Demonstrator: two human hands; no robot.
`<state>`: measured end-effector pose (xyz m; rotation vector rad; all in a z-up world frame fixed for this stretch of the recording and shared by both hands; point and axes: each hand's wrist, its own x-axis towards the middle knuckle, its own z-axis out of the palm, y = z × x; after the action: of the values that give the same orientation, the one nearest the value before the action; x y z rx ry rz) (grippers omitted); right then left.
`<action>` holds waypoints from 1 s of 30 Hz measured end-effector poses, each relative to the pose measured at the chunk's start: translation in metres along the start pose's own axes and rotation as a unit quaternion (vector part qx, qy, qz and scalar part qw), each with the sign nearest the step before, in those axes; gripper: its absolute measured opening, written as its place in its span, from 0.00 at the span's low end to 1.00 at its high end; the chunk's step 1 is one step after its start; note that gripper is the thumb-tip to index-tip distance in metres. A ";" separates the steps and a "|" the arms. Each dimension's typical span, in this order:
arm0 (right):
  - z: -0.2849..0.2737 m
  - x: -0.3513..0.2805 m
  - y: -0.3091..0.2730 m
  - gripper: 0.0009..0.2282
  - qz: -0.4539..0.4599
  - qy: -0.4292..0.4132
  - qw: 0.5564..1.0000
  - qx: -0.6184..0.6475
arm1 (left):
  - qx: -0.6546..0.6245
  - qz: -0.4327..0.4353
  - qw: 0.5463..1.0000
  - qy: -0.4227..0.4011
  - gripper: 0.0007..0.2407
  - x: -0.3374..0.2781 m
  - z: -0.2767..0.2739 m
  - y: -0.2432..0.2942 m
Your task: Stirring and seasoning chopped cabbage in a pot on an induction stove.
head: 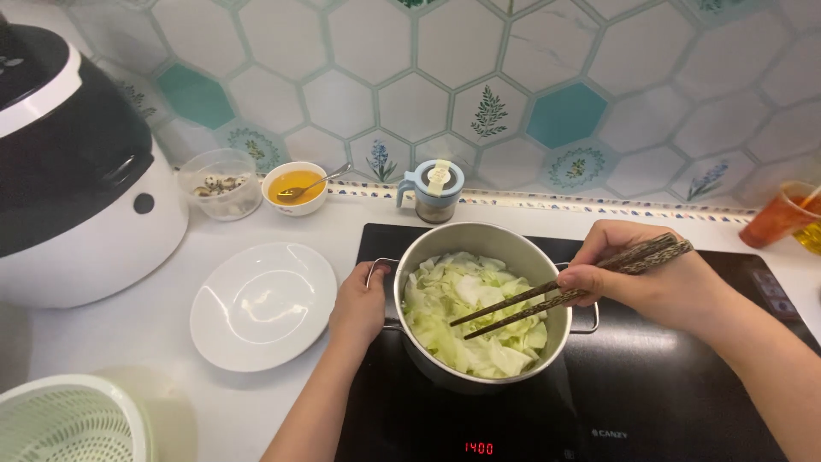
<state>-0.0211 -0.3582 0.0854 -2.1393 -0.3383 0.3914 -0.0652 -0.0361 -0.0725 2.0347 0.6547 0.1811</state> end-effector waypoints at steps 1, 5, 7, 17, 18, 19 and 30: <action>0.013 0.006 0.005 0.09 -0.002 -0.009 1.000 0.002 | 0.002 -0.007 1.000 0.006 0.13 0.000 -0.002 -0.002; 0.059 0.018 0.023 0.05 -0.080 -0.066 0.993 0.057 | 0.002 -0.012 1.000 0.000 0.13 -0.005 -0.003 -0.001; 0.068 0.027 0.031 0.06 -0.074 -0.072 0.992 0.069 | 0.005 -0.009 1.000 -0.004 0.13 -0.004 -0.007 0.002; 0.039 0.027 0.003 0.11 0.029 0.026 0.995 0.097 | -0.049 0.055 0.997 -0.035 0.11 0.007 -0.003 -0.015; 0.037 0.024 -0.001 0.12 0.015 0.050 0.993 0.106 | -0.071 0.054 0.995 -0.045 0.11 0.006 -0.002 -0.013; 0.041 0.026 -0.002 0.12 0.016 0.055 0.993 0.106 | -0.071 0.058 0.995 -0.048 0.11 0.009 0.000 -0.016; 0.113 -0.005 -0.021 0.09 -0.264 -0.016 0.959 -0.100 | -0.138 0.041 0.987 -0.078 0.11 0.014 0.007 -0.026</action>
<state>-0.0724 -0.2641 0.0429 -2.1325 -0.9748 0.0830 -0.0601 -0.0237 -0.0999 1.7881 0.4241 0.1498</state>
